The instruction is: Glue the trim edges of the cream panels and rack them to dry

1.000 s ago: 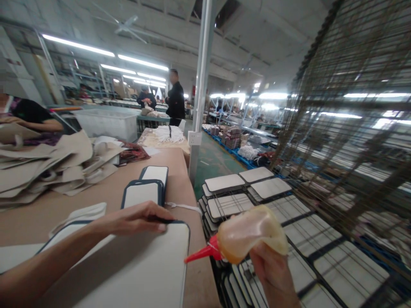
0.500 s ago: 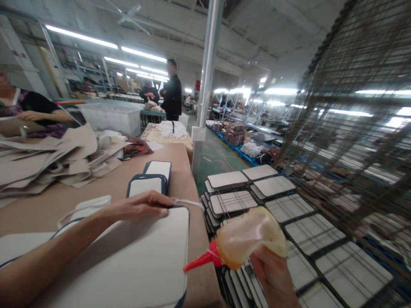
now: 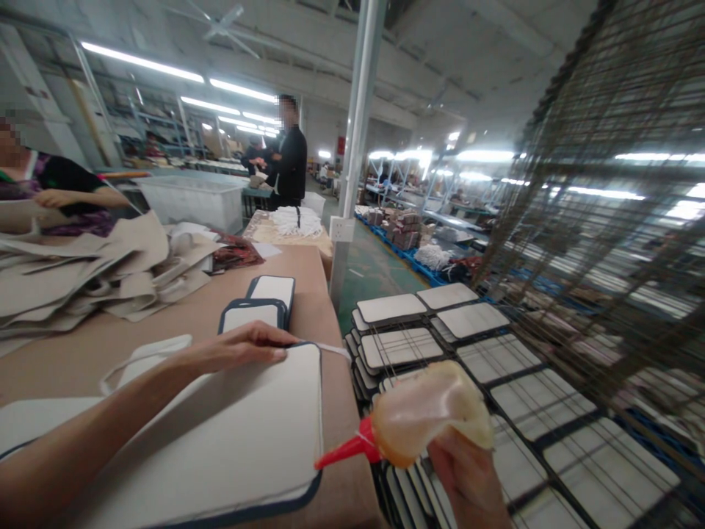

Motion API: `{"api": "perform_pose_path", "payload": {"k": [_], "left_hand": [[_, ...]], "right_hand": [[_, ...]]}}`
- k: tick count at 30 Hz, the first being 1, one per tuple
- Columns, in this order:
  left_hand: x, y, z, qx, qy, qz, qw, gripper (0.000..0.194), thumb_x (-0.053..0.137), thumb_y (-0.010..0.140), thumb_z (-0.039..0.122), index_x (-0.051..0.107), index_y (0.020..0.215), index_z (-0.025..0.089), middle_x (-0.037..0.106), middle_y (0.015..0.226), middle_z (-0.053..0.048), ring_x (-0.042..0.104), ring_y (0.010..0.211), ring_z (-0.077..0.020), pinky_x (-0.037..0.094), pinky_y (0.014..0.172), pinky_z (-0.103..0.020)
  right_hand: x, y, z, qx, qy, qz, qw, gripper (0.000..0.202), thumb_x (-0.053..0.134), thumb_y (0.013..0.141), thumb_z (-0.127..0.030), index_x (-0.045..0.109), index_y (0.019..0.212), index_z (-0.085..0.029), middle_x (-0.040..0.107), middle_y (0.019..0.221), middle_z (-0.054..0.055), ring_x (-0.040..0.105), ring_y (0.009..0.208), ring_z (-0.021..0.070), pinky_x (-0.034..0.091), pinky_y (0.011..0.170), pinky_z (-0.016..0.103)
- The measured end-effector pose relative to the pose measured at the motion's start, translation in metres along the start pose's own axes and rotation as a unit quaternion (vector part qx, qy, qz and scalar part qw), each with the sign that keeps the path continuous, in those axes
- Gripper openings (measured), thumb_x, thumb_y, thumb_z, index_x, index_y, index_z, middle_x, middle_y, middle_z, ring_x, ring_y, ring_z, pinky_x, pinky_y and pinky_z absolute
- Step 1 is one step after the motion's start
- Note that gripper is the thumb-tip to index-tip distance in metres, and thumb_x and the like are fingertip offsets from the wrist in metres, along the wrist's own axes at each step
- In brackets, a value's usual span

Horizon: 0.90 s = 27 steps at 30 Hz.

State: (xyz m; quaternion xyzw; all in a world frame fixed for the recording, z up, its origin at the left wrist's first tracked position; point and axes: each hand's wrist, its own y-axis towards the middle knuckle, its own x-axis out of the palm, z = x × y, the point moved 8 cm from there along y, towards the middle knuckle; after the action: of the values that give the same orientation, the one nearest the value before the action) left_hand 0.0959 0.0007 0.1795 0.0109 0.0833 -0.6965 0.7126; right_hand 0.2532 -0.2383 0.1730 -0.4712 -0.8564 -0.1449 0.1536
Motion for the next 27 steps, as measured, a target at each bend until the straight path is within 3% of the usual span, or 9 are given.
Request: {"api": "perform_pose_path", "payload": {"k": [3, 8, 11, 17, 22, 27], "left_hand": [[-0.003, 0.000, -0.002, -0.010, -0.024, 0.020, 0.999, 0.033, 0.057, 0.082, 0.032, 0.066, 0.110, 0.018, 0.071, 0.098, -0.004, 0.064, 0.076, -0.0171, 0.047, 0.067, -0.022], [-0.012, -0.002, -0.004, -0.012, -0.044, 0.079, 0.996, 0.034, 0.062, 0.078, 0.032, 0.068, 0.110, 0.019, 0.072, 0.094, -0.004, 0.065, 0.072, -0.0171, 0.048, 0.063, -0.021], [-0.020, -0.003, -0.011, -0.013, -0.077, 0.116, 0.990, 0.036, 0.063, 0.077, 0.031, 0.067, 0.110, 0.019, 0.073, 0.090, -0.005, 0.066, 0.069, -0.0157, 0.048, 0.061, -0.020], [-0.027, -0.001, -0.029, -0.008, -0.166, 0.167, 0.972, 0.037, 0.067, 0.074, 0.034, 0.067, 0.108, 0.018, 0.073, 0.081, -0.005, 0.064, 0.060, -0.0145, 0.048, 0.054, -0.020], [-0.032, -0.001, -0.041, -0.005, -0.208, 0.241, 0.948, 0.043, 0.072, 0.069, 0.035, 0.065, 0.107, 0.016, 0.071, 0.075, -0.003, 0.062, 0.057, -0.0133, 0.047, 0.052, -0.021], [-0.033, 0.000, -0.051, 0.007, -0.222, 0.277, 0.935, 0.044, 0.073, 0.067, 0.037, 0.063, 0.104, 0.017, 0.070, 0.076, -0.002, 0.061, 0.058, -0.0124, 0.045, 0.052, -0.020]], "right_hand": [[-0.013, 0.005, 0.008, 0.031, 0.012, 0.030, 0.999, 0.060, 0.080, 0.050, -0.033, 0.062, 0.106, -0.023, 0.070, 0.083, 0.006, 0.066, 0.080, 0.0296, 0.056, 0.071, 0.042], [-0.034, 0.016, 0.015, -0.005, 0.019, 0.016, 1.000, 0.072, 0.083, 0.048, -0.032, 0.058, 0.115, -0.024, 0.070, 0.082, 0.006, 0.066, 0.068, 0.0269, 0.057, 0.061, 0.038], [-0.035, 0.012, 0.012, -0.040, 0.021, 0.040, 0.998, 0.064, 0.080, 0.057, -0.032, 0.056, 0.116, -0.027, 0.070, 0.078, 0.002, 0.066, 0.067, 0.0216, 0.056, 0.062, 0.029], [-0.027, -0.001, 0.002, -0.105, 0.026, 0.114, 0.988, 0.066, 0.081, 0.060, -0.033, 0.051, 0.120, -0.034, 0.068, 0.081, -0.008, 0.064, 0.068, 0.0109, 0.051, 0.069, 0.016], [-0.035, 0.012, 0.004, -0.158, 0.044, 0.088, 0.983, 0.053, 0.082, 0.057, -0.022, 0.060, 0.106, -0.027, 0.066, 0.073, -0.007, 0.062, 0.064, 0.0108, 0.051, 0.061, 0.015], [-0.035, 0.021, 0.011, -0.140, 0.049, 0.073, 0.986, 0.037, 0.078, 0.063, -0.021, 0.063, 0.097, -0.028, 0.066, 0.071, -0.007, 0.063, 0.072, 0.0114, 0.051, 0.068, 0.016]]}}
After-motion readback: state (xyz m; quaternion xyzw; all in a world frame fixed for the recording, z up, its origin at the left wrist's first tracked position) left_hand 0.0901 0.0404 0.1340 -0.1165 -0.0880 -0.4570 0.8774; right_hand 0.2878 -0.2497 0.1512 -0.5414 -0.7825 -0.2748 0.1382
